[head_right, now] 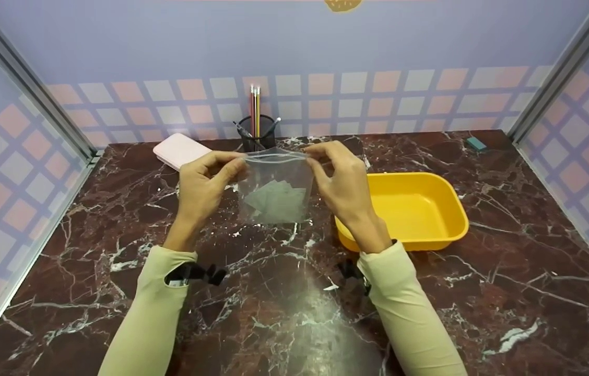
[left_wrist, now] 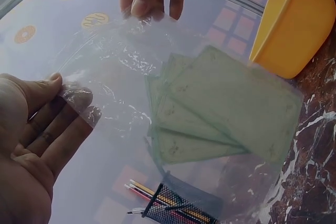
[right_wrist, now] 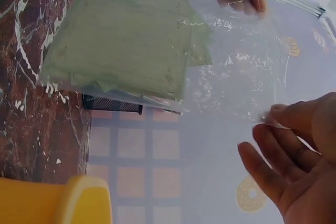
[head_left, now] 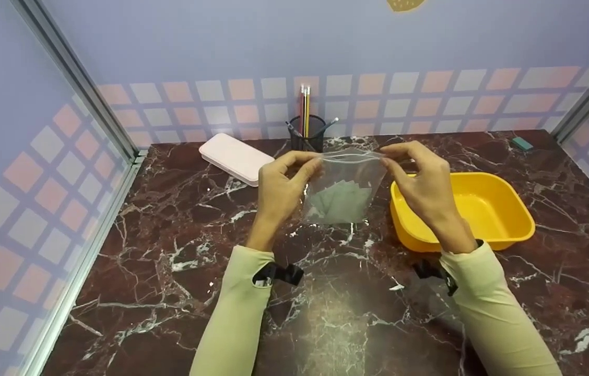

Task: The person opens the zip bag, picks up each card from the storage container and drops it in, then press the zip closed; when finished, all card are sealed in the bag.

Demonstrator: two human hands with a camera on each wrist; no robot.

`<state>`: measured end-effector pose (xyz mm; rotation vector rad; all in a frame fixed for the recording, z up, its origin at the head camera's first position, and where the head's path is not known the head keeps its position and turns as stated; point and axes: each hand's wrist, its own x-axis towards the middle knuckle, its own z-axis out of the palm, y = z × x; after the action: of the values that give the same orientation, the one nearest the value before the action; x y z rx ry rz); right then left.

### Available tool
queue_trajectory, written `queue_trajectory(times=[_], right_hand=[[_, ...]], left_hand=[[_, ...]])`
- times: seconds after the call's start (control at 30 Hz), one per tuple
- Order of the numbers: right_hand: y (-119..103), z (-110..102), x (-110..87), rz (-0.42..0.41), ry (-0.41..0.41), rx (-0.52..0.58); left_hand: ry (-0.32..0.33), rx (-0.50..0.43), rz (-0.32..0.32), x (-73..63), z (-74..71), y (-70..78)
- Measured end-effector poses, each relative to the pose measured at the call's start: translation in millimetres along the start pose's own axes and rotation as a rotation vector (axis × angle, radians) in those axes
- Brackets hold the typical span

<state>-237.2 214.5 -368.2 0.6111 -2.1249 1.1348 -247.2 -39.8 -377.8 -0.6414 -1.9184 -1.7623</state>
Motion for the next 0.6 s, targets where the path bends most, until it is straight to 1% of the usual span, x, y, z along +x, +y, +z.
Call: queue_trajectory(times=[0.07,0.17,0.27,0.33,0.5,0.6], right_hand=[[-2,-1,0.5,-0.037,-0.023,-0.026],[-9,-2,0.5,-0.118,-0.061,-0.053],[-16,0,-0.4,-0.189,-0.093,-0.043],[-22,2,-1.3,-0.223,-0.102,-0.03],[-29,6,-3.9,-0.263,-0.115,-0.005],[-31,7,-5.2,-0.269,-0.124,0.006]], left_hand=[[0.005,0.011,0.024,-0.3,1.6,1.8],[-0.001,0.034,0.063,-1.2,4.7,4.5],[-0.023,0.071,0.109,-2.6,8.1,8.3],[-0.044,0.089,0.152,-3.4,10.3,10.3],[-0.091,0.104,0.263,-4.1,15.6,14.5],[-0.114,0.104,0.301,-4.6,18.4,16.0]])
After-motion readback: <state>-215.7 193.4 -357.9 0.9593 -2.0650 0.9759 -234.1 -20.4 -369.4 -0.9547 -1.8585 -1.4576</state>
